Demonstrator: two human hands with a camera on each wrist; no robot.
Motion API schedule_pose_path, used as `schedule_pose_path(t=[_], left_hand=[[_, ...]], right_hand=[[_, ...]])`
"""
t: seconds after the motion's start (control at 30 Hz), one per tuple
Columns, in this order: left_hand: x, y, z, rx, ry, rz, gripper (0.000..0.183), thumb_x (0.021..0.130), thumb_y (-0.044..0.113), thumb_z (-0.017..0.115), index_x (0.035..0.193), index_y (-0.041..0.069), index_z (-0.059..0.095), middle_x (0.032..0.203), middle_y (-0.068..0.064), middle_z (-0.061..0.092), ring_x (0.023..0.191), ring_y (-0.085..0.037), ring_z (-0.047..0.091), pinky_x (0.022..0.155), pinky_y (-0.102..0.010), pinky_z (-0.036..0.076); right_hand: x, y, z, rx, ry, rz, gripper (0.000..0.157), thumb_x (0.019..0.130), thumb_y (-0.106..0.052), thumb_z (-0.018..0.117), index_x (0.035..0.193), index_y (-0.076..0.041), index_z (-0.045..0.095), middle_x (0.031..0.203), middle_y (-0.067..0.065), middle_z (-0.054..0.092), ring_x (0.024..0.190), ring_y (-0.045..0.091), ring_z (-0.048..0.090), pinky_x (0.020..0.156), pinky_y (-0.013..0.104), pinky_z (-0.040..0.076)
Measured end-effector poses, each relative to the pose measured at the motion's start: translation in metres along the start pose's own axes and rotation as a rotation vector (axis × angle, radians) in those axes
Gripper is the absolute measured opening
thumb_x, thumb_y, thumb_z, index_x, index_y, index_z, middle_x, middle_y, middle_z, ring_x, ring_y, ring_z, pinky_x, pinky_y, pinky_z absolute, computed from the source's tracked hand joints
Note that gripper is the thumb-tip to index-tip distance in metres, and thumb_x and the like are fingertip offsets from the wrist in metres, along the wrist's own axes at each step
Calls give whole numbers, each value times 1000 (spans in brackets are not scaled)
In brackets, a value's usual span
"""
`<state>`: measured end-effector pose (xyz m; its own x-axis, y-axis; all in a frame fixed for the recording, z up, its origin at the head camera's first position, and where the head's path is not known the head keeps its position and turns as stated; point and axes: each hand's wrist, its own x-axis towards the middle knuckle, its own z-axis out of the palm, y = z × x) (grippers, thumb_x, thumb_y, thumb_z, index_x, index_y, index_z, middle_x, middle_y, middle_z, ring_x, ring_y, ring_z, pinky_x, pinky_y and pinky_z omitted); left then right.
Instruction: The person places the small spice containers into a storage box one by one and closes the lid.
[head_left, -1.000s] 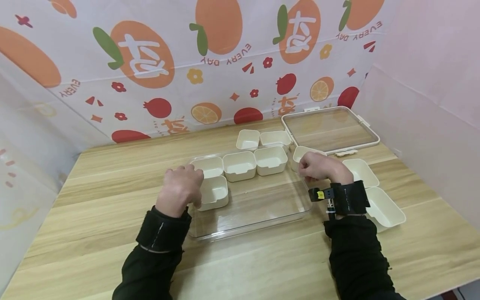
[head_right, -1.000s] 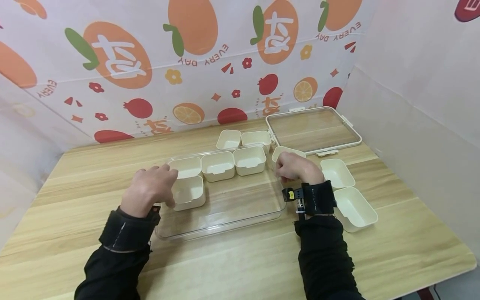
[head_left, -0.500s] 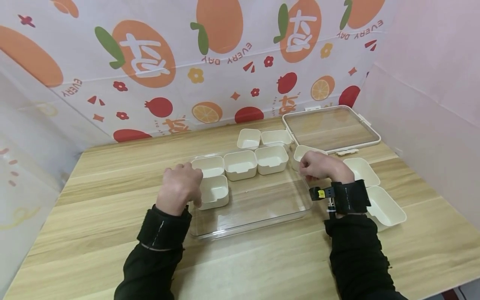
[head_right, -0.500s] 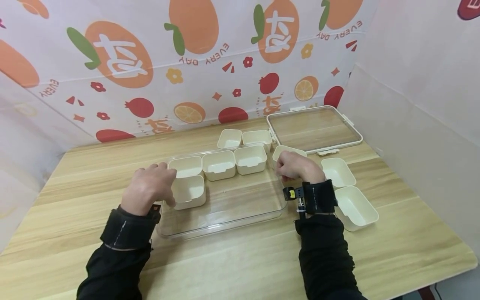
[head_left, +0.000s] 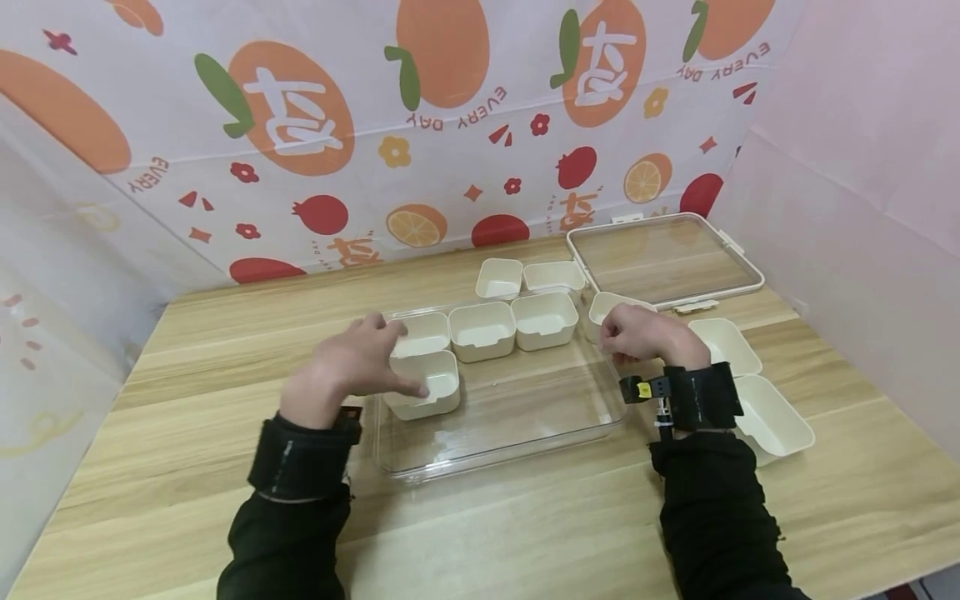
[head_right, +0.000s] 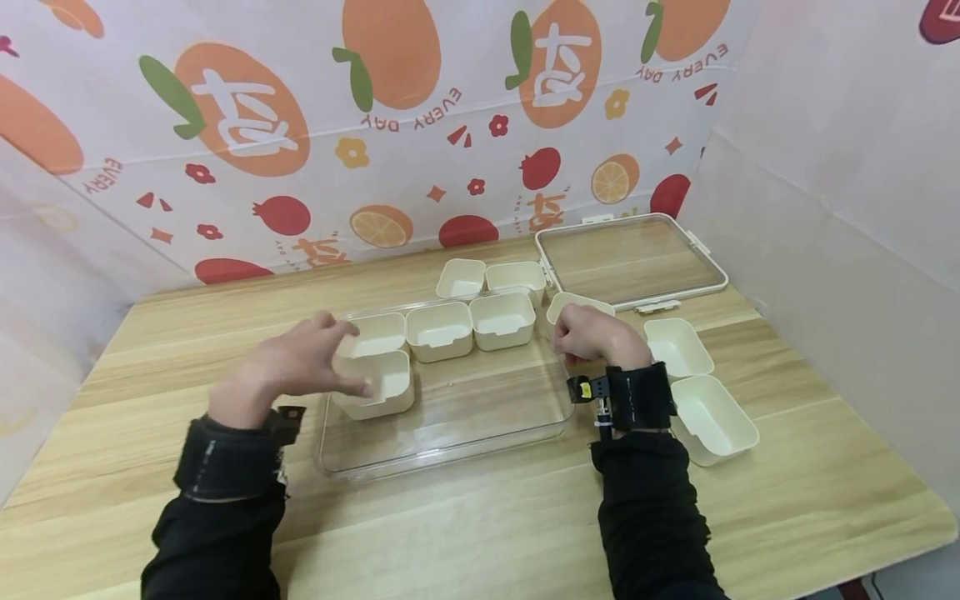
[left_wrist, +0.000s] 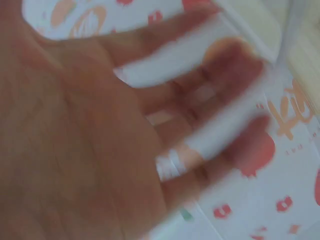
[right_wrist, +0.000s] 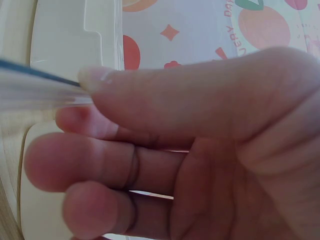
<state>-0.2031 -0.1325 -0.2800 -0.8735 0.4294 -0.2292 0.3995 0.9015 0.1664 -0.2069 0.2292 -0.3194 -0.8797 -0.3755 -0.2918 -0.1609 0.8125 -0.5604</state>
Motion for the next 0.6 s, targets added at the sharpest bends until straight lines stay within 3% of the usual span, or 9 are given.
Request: schedule_pose_path(t=[0.13,0.23,0.33,0.43,0.5,0.6], left_hand=[[-4,-24,-4,-134,26,53,99,65,56,71,137,3,29,135,-23,26,120,-40,25,88,-62,34],[-2,-42,-2,-178,4,76,91,74,48,67,139,1,24,141,-25,20,124,-43,19,94,-63,27],[8,-59,6,-220,35,140,68,86,31,59,136,-4,28,135,-29,32,117,-42,34,92,-59,33],[20,-71,15,-260,105,199,47,91,14,50,130,-7,37,119,-28,51,102,-35,51,84,-52,43],[26,-75,21,-290,134,215,41,90,7,49,127,-8,42,105,-24,60,89,-30,58,78,-50,47],[28,-78,25,-359,140,197,39,89,3,50,126,-7,44,91,-18,66,80,-25,61,78,-52,46]], right_hand=[[-1,-1,-1,-10,13,23,15,84,-5,50,73,-1,60,57,3,52,51,14,44,50,27,35],[-1,-1,-2,-2,20,33,15,84,-5,50,74,0,61,57,3,52,51,14,44,50,27,35],[-1,0,-1,3,14,33,16,83,-4,49,73,0,61,56,3,52,50,14,43,50,27,34],[0,1,0,2,7,32,16,83,-5,49,74,-1,61,56,2,51,50,14,43,50,27,34],[0,1,1,0,4,31,15,83,-5,49,74,-1,61,56,2,51,50,14,43,50,27,34],[1,0,1,-7,4,20,15,83,-5,49,74,-1,60,56,2,51,50,14,44,50,27,34]])
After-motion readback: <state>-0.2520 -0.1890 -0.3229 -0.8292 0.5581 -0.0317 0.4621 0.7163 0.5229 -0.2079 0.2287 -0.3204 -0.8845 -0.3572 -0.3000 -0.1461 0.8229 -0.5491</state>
